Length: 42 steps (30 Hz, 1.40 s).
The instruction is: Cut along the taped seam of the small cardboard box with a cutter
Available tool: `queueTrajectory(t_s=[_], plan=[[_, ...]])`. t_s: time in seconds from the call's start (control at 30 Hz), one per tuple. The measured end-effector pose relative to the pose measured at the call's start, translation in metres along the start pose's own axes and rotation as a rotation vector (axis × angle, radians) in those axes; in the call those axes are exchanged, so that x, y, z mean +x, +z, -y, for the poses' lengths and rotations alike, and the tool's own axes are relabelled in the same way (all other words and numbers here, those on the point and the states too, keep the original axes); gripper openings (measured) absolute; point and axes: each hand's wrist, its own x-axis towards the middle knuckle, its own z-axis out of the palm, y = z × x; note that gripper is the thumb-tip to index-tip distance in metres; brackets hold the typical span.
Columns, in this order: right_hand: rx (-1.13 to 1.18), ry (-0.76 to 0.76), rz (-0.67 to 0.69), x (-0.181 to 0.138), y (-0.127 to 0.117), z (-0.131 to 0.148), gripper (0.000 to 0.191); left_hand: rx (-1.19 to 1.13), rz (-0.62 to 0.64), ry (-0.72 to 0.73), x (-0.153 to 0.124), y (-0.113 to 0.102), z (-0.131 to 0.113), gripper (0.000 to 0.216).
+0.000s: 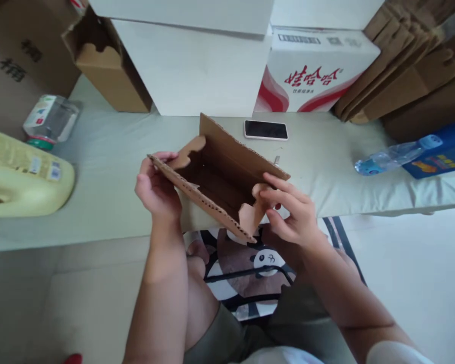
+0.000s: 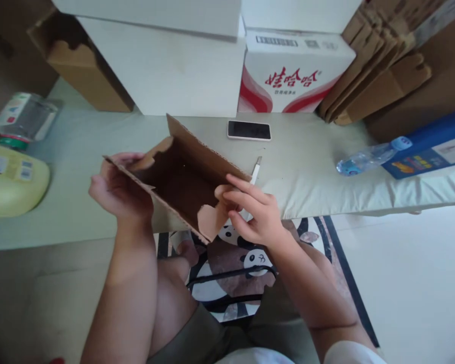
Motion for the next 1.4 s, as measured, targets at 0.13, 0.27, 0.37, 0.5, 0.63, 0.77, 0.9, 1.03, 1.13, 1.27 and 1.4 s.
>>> queueTrajectory(t_s=[0.13, 0.27, 0.37, 0.5, 0.63, 0.77, 0.9, 1.03, 1.13, 1.27, 1.4], plan=[[-0.224, 0.117, -0.238, -0.022, 0.0, -0.013, 0.032, 0.211, 0.054, 0.185, -0.01, 0.015, 0.011, 0.042], [-0.193, 0.297, -0.288, -0.031, -0.003, -0.022, 0.061, 0.305, 0.046, 0.219, -0.014, 0.028, 0.018, 0.031], [0.131, 0.344, -0.142, -0.035, -0.001, -0.024, 0.063, 0.3, 0.032, 0.135, -0.015, 0.034, 0.022, 0.018], [0.342, 0.413, -0.045, -0.039, 0.003, -0.024, 0.036, 0.244, 0.084, 0.123, -0.015, 0.037, 0.026, 0.019], [0.387, 0.404, -0.025, -0.042, 0.004, -0.026, 0.036, 0.253, 0.139, 0.116, -0.014, 0.036, 0.027, 0.021], [0.397, 0.454, -0.05, -0.042, 0.006, -0.027, 0.038, 0.309, 0.215, 0.142, -0.01, 0.028, 0.029, 0.021], [0.368, 0.448, -0.121, -0.039, 0.009, -0.024, 0.022, 0.379, 0.306, 0.142, -0.007, 0.024, 0.027, 0.021], [0.307, 0.423, -0.101, -0.041, 0.011, -0.022, 0.021, 0.445, 0.34, 0.064, -0.007, 0.022, 0.022, 0.031], [0.301, 0.395, -0.095, -0.046, 0.014, -0.023, 0.031, 0.463, 0.331, 0.036, -0.003, 0.017, 0.021, 0.035], [0.319, 0.376, -0.127, -0.049, 0.016, -0.027, 0.05, 0.436, 0.199, -0.015, 0.006, 0.01, 0.019, 0.037], [0.394, 0.568, -0.108, -0.045, 0.014, -0.034, 0.053, 0.422, -0.064, -0.137, 0.012, 0.014, 0.012, 0.035]])
